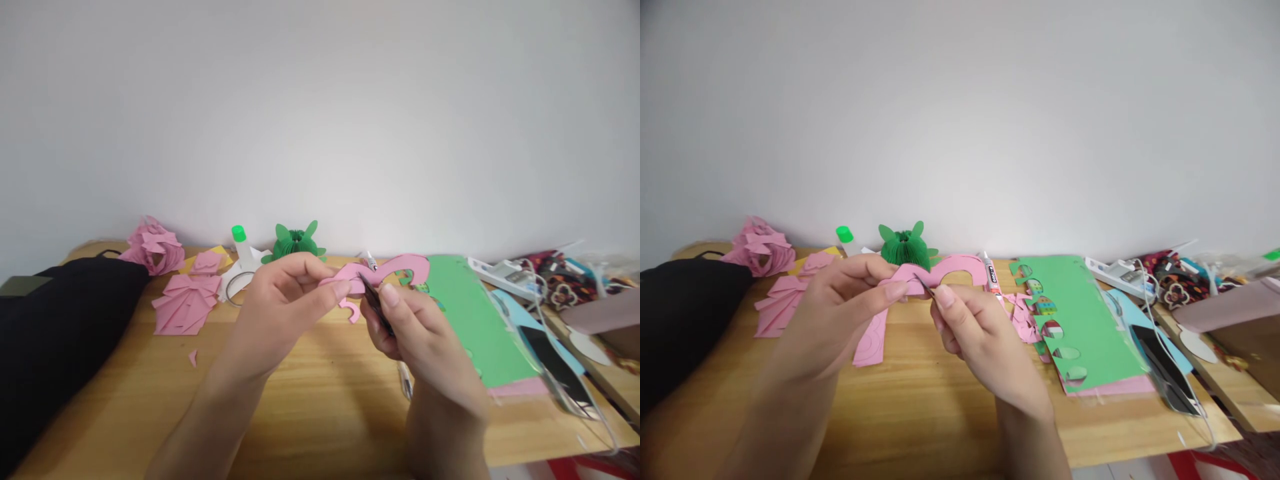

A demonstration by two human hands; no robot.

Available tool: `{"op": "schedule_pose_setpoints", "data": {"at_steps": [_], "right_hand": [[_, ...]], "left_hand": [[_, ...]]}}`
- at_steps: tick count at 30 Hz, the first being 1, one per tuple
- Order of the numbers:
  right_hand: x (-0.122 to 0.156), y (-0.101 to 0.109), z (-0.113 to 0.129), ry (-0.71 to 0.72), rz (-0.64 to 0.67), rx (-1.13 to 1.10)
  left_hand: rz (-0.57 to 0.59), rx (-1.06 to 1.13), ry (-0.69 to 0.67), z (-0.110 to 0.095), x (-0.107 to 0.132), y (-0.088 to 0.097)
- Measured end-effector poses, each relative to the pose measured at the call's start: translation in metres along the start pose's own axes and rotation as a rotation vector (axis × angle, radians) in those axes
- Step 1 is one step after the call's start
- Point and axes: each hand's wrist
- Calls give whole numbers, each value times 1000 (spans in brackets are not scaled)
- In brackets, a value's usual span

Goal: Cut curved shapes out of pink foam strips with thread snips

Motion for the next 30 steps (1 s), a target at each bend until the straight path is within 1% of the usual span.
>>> {"op": "schedule_pose_setpoints", "data": {"at_steps": [4, 18, 21, 26, 30], "right_hand": [[2, 0, 1, -29, 8, 1], [-1, -1, 0, -10, 15, -26], [-1, -1, -1, 3, -2, -36], [0, -1, -2, 24, -5, -31], [-1, -1, -1, -1, 3, -39]], "left_hand": [[32, 17, -5, -1, -1, 1], [9, 40, -26, 2, 0, -1], [-8, -19, -42, 4, 2, -2], [20, -177, -91, 3, 4, -4], [3, -143, -90, 4, 3, -5]]}}
Point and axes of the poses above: each hand's wrist, its own x-axis away from the middle knuckle, its own y-axis out of the back of the hand, z = x × y, and after that the axes turned 3 degrees about x, right-handed
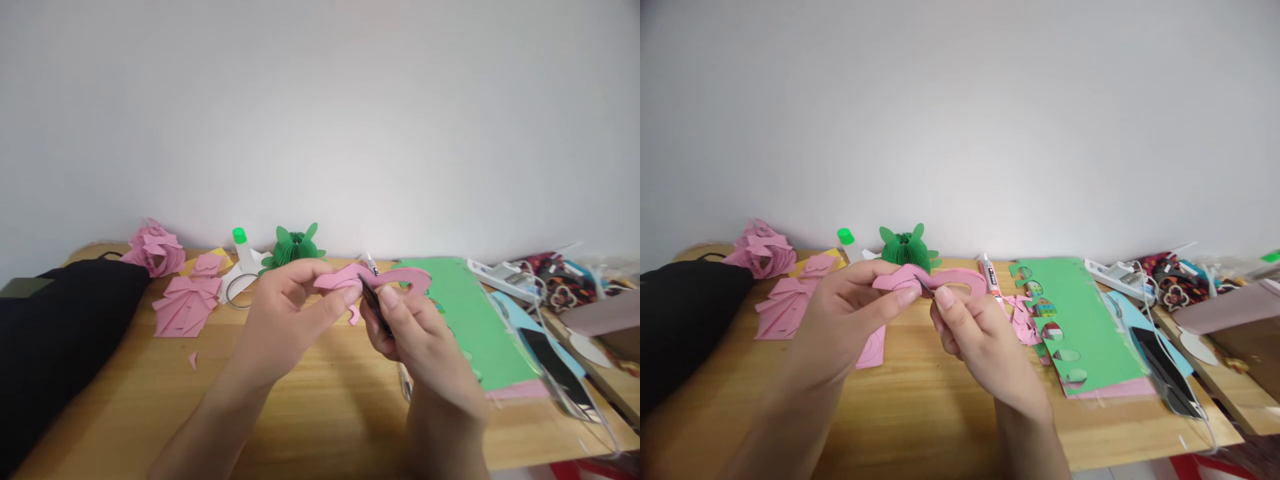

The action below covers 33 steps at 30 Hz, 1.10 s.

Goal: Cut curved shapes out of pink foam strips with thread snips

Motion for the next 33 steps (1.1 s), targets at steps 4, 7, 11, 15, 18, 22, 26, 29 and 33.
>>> {"op": "schedule_pose_setpoints", "data": {"at_steps": [4, 7, 11, 15, 18, 22, 26, 29, 33], "right_hand": [[-1, -1, -2, -1, 8, -7], [2, -2, -6, -25, 1, -18], [9, 1, -7, -46, 31, 2], [14, 4, -4, 13, -30, 33], [11, 5, 0, 153, -221, 85], [5, 5, 9, 210, -485, 244], [4, 7, 14, 146, -474, 392], [6, 7, 14, 151, -456, 476], [7, 5, 15, 160, -458, 479]], "left_hand": [[-117, 62, 11, 1, -3, -2], [-219, 62, -9, 1, -5, -2], [-314, 25, -34, 0, -7, 0], [-296, -129, -39, -1, -6, 4], [-175, -275, -22, -1, -5, 7], [35, -279, 66, -4, -1, 9], [113, -207, 97, -5, -1, 8], [82, -130, 83, -5, -3, 6], [-11, -71, 106, -5, -4, 3]]}}
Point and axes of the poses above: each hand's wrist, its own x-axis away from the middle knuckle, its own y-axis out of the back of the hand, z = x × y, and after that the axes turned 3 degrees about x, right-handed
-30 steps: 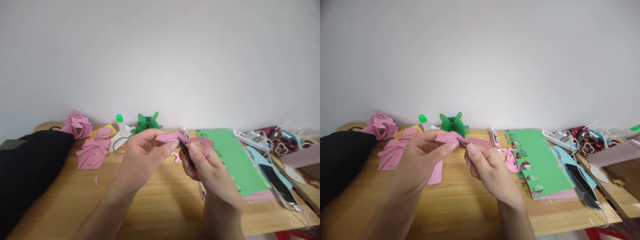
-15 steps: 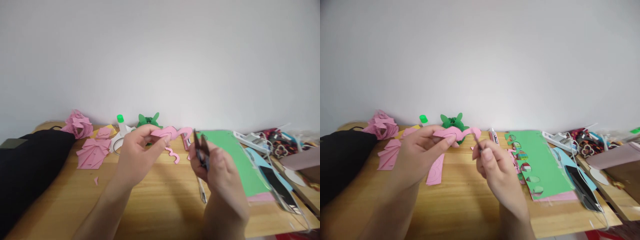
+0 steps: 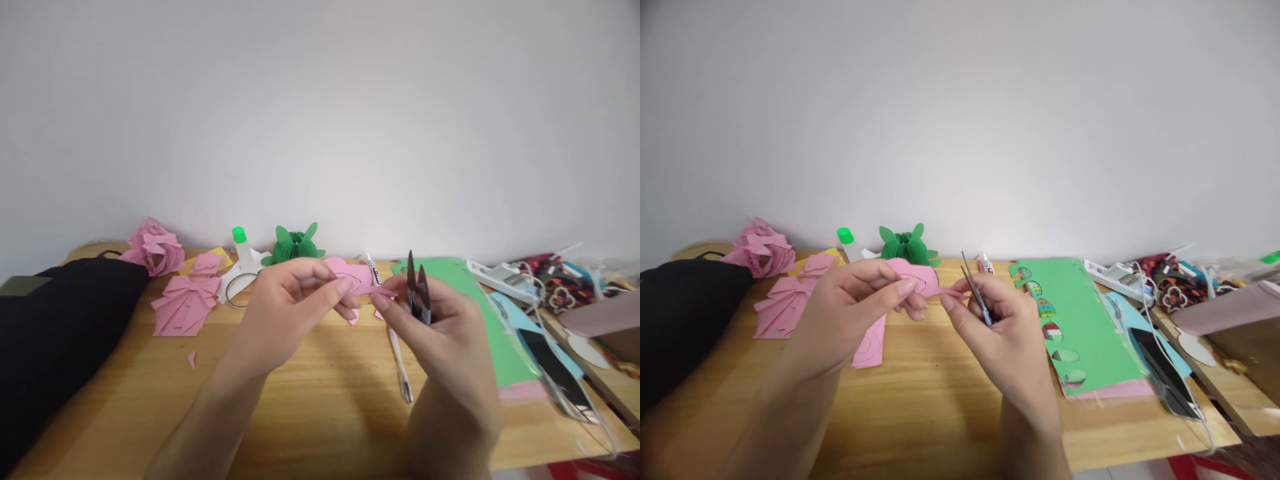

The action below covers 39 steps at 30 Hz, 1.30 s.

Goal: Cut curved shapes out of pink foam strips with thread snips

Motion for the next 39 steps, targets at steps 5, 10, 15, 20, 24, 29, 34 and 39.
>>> {"op": "schedule_pose_setpoints", "data": {"at_steps": [5, 10, 15, 20, 24, 29, 34, 39], "right_hand": [[6, -3, 0, -30, -55, -217], [23, 3, -2, -17, -54, -322], [35, 10, -6, -60, 200, -249], [28, 6, -4, -151, 344, -146], [25, 0, -1, -148, 364, -168], [24, -4, 0, -155, 380, -225], [22, -3, 1, -174, 355, -211], [23, -4, 2, -173, 345, -219]], "left_hand": [[-67, -17, 8, -1, 0, 0], [-172, 28, -10, 1, -1, 1], [-270, 40, -56, 0, -2, 1], [-262, 35, -91, 0, 0, 2], [-236, 64, -105, 0, 2, 0], [-198, 0, -121, -2, 3, -3], [-205, -3, -132, -2, 4, -3], [-212, -1, -116, -3, 4, -3]]}}
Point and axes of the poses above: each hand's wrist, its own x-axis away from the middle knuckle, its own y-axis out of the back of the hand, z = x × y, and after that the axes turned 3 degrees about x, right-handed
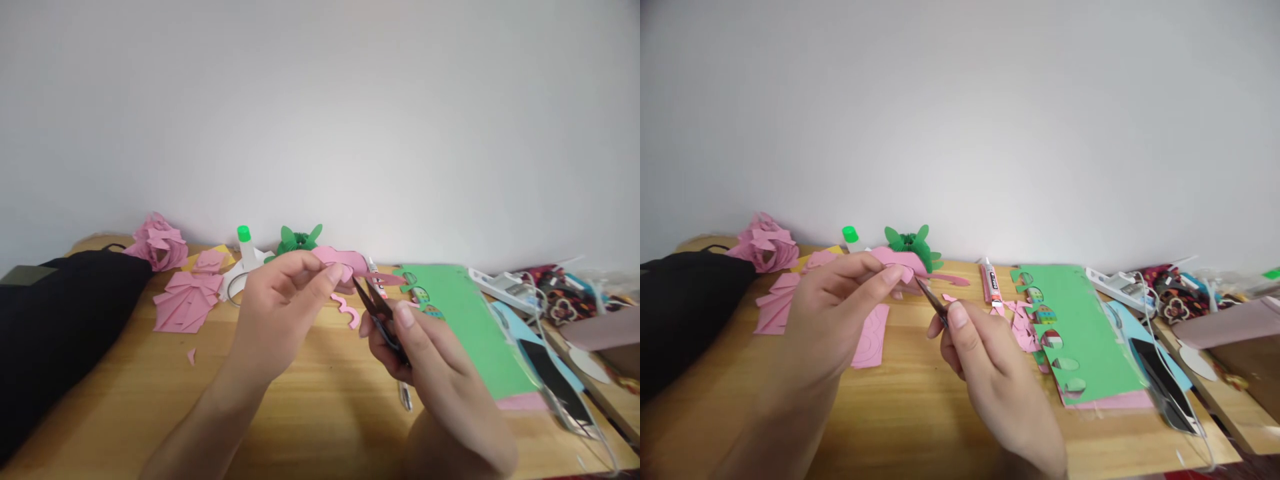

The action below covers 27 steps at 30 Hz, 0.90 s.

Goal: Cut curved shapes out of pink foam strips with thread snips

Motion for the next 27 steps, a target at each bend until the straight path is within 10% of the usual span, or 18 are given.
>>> {"op": "schedule_pose_setpoints", "data": {"at_steps": [27], "right_hand": [[-16, -2, -7, 49, -45, -126]], "left_hand": [[19, -122, -109, 6, 6, -6]]}}
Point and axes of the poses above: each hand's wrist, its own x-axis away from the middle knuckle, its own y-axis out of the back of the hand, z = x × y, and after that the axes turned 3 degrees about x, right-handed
